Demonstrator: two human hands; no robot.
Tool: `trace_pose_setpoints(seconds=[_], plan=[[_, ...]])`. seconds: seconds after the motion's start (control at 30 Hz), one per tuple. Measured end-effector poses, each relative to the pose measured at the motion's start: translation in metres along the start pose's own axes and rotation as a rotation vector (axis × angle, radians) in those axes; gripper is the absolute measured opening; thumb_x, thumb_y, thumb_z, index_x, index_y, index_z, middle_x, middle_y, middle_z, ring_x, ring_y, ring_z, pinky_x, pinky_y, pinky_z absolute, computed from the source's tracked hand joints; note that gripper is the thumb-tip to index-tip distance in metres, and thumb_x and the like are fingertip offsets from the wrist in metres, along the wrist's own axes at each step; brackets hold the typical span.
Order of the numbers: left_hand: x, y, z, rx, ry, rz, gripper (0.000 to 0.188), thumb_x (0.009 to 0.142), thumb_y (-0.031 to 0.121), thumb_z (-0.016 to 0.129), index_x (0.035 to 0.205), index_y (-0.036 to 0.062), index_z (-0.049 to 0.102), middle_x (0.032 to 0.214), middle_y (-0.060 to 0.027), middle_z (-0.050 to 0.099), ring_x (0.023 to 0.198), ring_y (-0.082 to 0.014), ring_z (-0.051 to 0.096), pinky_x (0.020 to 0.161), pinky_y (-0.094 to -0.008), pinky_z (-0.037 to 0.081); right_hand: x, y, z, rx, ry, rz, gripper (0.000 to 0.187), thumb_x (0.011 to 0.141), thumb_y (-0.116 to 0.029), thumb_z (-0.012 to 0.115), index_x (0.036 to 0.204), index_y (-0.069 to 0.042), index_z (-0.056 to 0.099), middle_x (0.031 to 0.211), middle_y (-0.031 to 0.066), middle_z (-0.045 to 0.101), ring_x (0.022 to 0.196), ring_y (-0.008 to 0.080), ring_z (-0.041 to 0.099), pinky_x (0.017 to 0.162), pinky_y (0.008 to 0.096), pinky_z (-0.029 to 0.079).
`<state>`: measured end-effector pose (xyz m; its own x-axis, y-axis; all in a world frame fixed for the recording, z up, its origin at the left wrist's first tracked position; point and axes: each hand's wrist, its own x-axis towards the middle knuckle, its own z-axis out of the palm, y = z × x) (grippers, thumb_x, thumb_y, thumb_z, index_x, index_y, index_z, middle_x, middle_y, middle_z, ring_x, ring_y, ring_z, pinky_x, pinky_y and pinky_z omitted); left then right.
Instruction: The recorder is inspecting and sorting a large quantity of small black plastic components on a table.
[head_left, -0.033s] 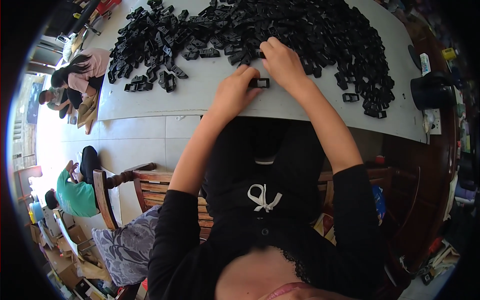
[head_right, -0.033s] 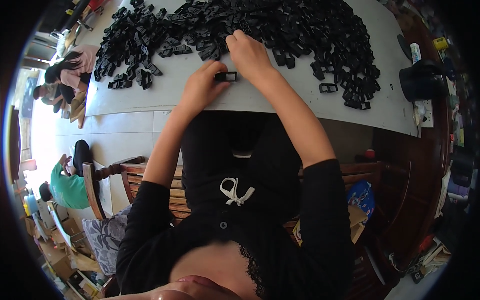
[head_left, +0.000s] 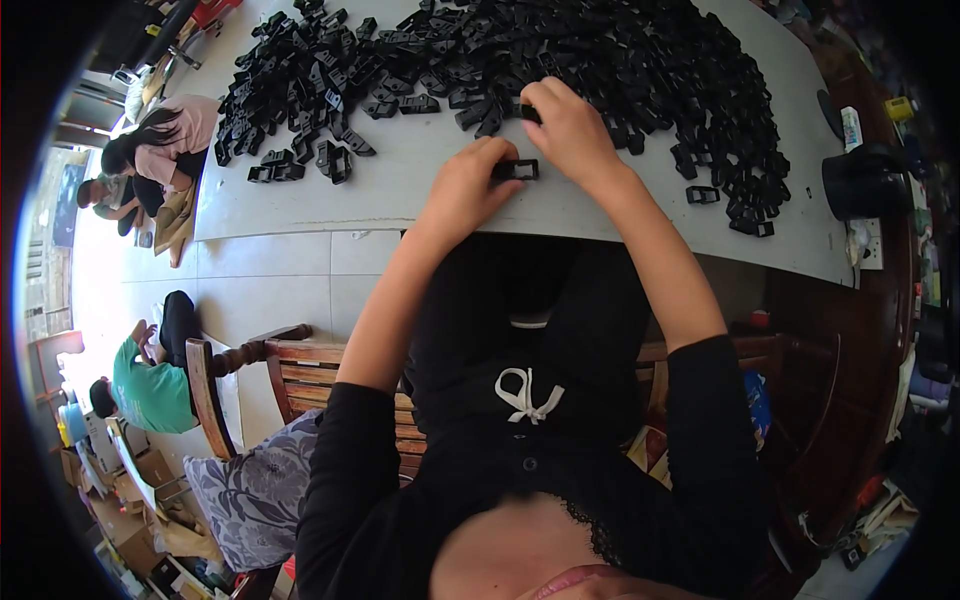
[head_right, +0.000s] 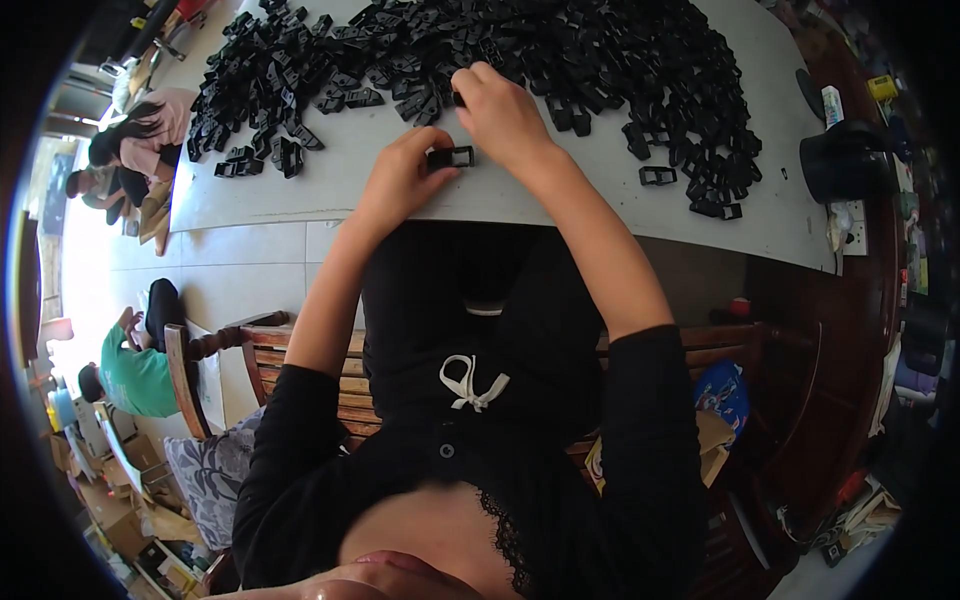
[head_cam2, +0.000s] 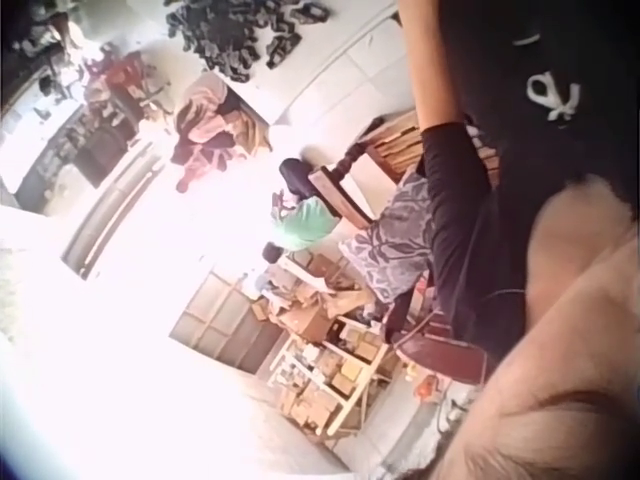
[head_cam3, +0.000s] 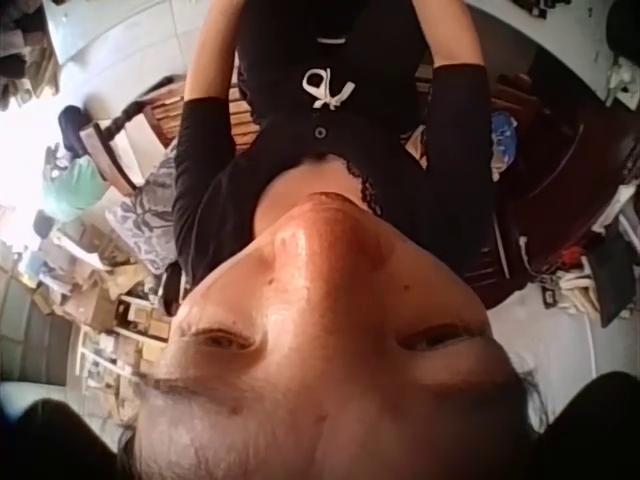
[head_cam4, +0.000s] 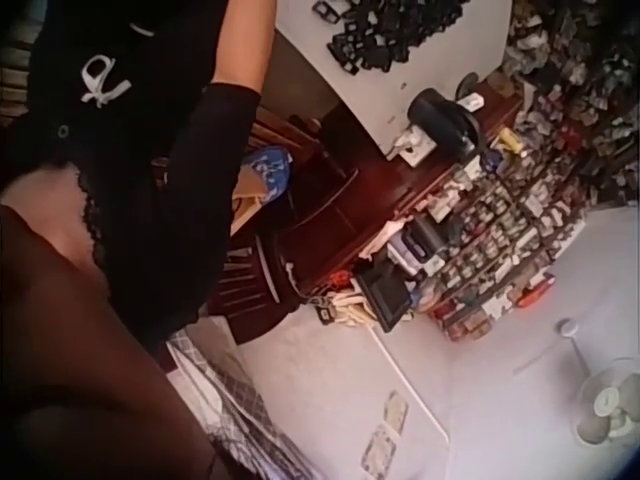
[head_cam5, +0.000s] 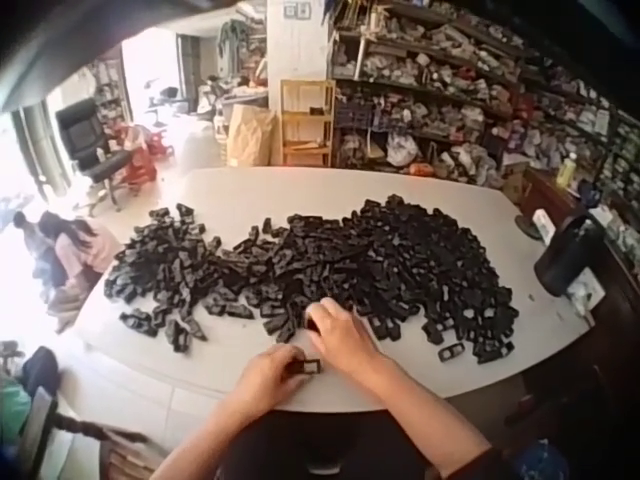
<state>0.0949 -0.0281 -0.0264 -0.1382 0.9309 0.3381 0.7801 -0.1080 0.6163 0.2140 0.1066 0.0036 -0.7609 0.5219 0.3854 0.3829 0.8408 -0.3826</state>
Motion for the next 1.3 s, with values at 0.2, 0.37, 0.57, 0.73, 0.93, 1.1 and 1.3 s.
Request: trace_pose_setpoints(seconds=[0.2,0.37,0.57,0.73,0.93,1.1,1.3], plan=[[-0.010,0.003,-0.001,-0.355,-0.042,-0.166,0.032,0.071,-0.001,0.076,0.100,0.0004,0.063,0.083,-0.0038,0.057,0.061,-0.0098,0.046,0.056,-0.0250,0.041,-0.064,-0.014,0.001,0.658,0.083,0.041,0.027,0.075,0.006,0.068,0.099,-0.003,0.064,0.095,0.0063,0.061,0.075,0.0139,0.060,0.065,0.0239,0.051],[-0.010,0.003,-0.005,-0.370,-0.063,-0.185,0.030,0.071,-0.001,0.077,0.098,-0.0003,0.064,0.083,-0.0031,0.055,0.061,-0.0094,0.045,0.056,-0.0244,0.040,-0.077,-0.021,0.008,0.557,0.181,0.006,0.030,0.074,0.008,0.068,0.102,-0.004,0.064,0.099,0.0077,0.064,0.077,0.0159,0.063,0.068,0.0241,0.054],[-0.009,0.004,-0.003,-0.354,-0.071,-0.161,0.031,0.070,-0.002,0.077,0.097,-0.0001,0.063,0.082,-0.0023,0.055,0.061,-0.0092,0.045,0.055,-0.0244,0.040,-0.081,-0.022,0.014,0.511,0.259,-0.028,0.028,0.073,0.007,0.069,0.098,-0.004,0.065,0.100,0.0080,0.064,0.082,0.0195,0.066,0.067,0.0288,0.056],[-0.008,0.003,-0.006,-0.354,-0.090,-0.180,0.033,0.066,-0.002,0.077,0.097,0.0010,0.066,0.083,-0.0066,0.057,0.060,-0.0148,0.050,0.056,-0.0285,0.043,-0.080,-0.027,0.011,0.432,0.328,-0.115,0.024,0.072,0.007,0.072,0.093,-0.002,0.065,0.099,0.0083,0.064,0.083,0.0213,0.066,0.071,0.0285,0.056],[-0.007,0.002,-0.005,-0.365,-0.103,-0.169,0.032,0.067,-0.002,0.077,0.096,0.0007,0.065,0.083,-0.0065,0.057,0.060,-0.0145,0.050,0.056,-0.0282,0.043,-0.083,-0.024,0.020,0.433,0.325,-0.099,0.024,0.070,0.009,0.072,0.092,0.000,0.070,0.101,0.0089,0.066,0.090,0.0243,0.066,0.074,0.0287,0.056],[-0.008,0.000,-0.004,-0.356,-0.103,-0.142,0.032,0.069,-0.005,0.074,0.098,0.0001,0.064,0.083,-0.0019,0.055,0.060,-0.0088,0.045,0.055,-0.0236,0.040,-0.084,-0.018,0.017,0.231,0.258,-0.279,0.030,0.071,0.004,0.072,0.100,-0.002,0.071,0.109,0.0099,0.067,0.098,0.0268,0.064,0.084,0.0365,0.053],[-0.009,0.001,-0.006,-0.297,-0.094,-0.122,0.033,0.069,-0.001,0.077,0.099,0.0004,0.064,0.085,-0.0032,0.057,0.062,-0.0097,0.047,0.056,-0.0249,0.041,-0.099,-0.024,-0.003,0.001,0.139,-0.243,0.027,0.079,-0.011,0.070,0.104,-0.004,0.071,0.116,0.0114,0.066,0.110,0.0304,0.060,0.097,0.0445,0.045]])
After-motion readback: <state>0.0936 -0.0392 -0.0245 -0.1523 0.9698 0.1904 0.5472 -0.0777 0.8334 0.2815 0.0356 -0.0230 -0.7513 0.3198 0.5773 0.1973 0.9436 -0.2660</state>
